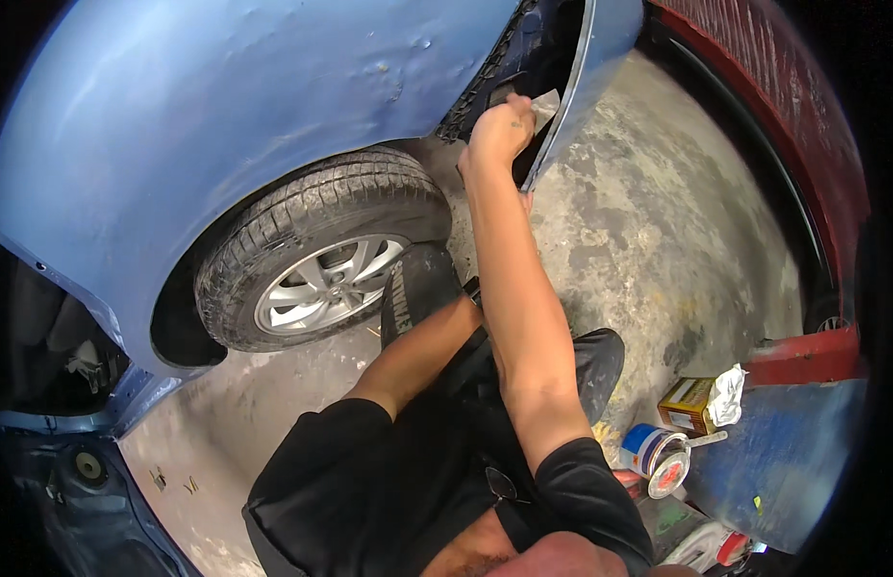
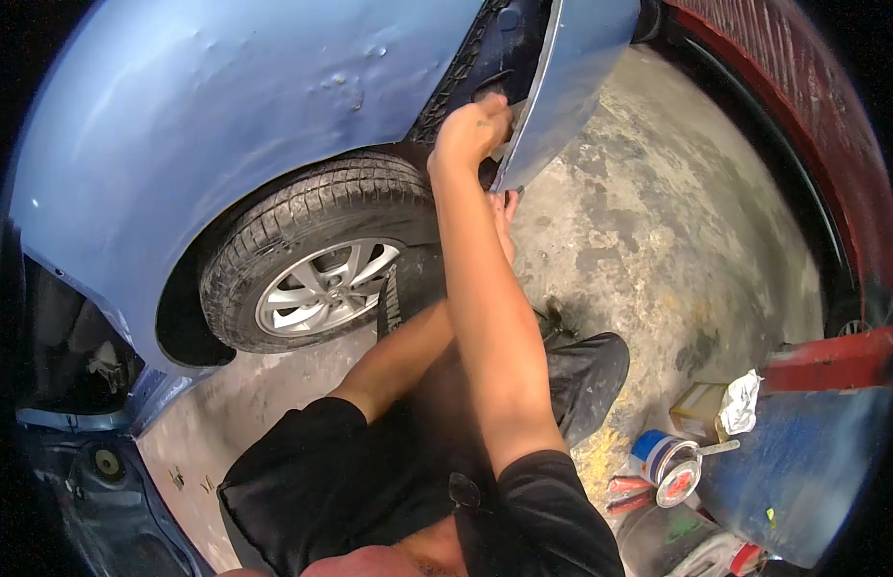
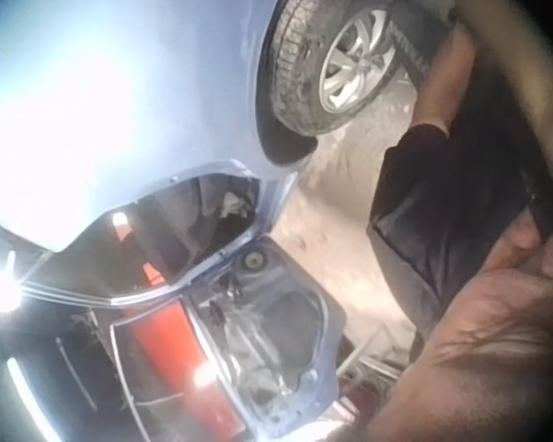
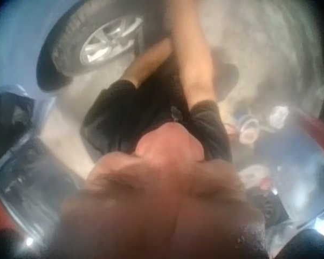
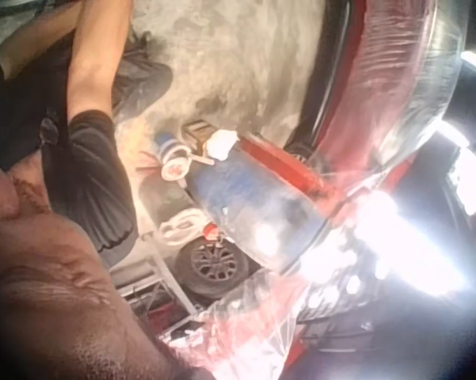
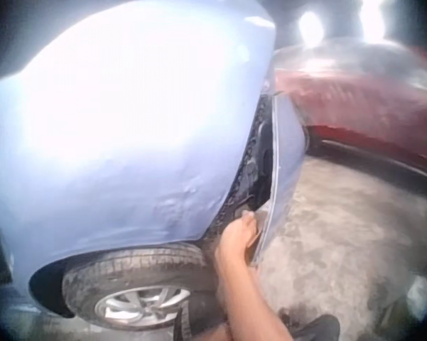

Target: The person uses a T-handle wrench and their hands to detach and align a plastic trim piece on the blue car body near the wheel well.

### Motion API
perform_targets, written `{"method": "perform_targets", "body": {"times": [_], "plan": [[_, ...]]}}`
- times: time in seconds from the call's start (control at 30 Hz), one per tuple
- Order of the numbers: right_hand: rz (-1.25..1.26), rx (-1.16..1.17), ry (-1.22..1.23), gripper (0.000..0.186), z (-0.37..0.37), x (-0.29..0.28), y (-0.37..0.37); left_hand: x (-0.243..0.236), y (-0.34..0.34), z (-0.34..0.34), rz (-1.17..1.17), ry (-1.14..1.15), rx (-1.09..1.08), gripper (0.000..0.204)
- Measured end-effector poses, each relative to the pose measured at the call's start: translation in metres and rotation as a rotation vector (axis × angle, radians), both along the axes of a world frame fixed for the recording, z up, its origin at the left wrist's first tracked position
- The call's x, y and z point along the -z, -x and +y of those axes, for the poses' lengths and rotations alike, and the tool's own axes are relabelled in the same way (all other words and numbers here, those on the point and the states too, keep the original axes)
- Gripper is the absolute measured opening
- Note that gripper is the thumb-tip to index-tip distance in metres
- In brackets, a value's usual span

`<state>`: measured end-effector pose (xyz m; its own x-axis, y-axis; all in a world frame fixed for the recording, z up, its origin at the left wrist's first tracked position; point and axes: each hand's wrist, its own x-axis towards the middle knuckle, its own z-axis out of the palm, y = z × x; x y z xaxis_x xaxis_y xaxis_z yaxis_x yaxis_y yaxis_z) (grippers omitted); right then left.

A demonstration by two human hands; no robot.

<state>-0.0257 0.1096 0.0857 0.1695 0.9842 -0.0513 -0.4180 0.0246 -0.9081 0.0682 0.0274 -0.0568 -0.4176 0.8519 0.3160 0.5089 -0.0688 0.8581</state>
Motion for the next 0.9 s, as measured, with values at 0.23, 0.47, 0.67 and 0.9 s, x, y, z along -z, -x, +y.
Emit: {"method": "perform_targets", "body": {"times": [0.23, 0.47, 0.67, 0.9], "plan": [[-0.105, 0.152, 0.009, 0.063, 0.046, 0.028, 0.020, -0.039, 0.015, 0.005, -0.379, -0.026, -0.030, 0.056], [-0.260, 0.195, -0.098, 0.065, 0.031, 0.016, 0.034, -0.050, 0.013, -0.001, 0.062, 0.024, -0.256, 0.050], [-0.218, 0.389, -0.342, 0.054, 0.021, 0.014, 0.042, -0.049, 0.015, -0.006, 0.025, -0.095, -0.221, 0.047], [-0.213, 0.264, -0.205, 0.059, 0.018, 0.007, 0.042, -0.021, 0.026, 0.012, -0.030, -0.120, -0.189, 0.048]]}}
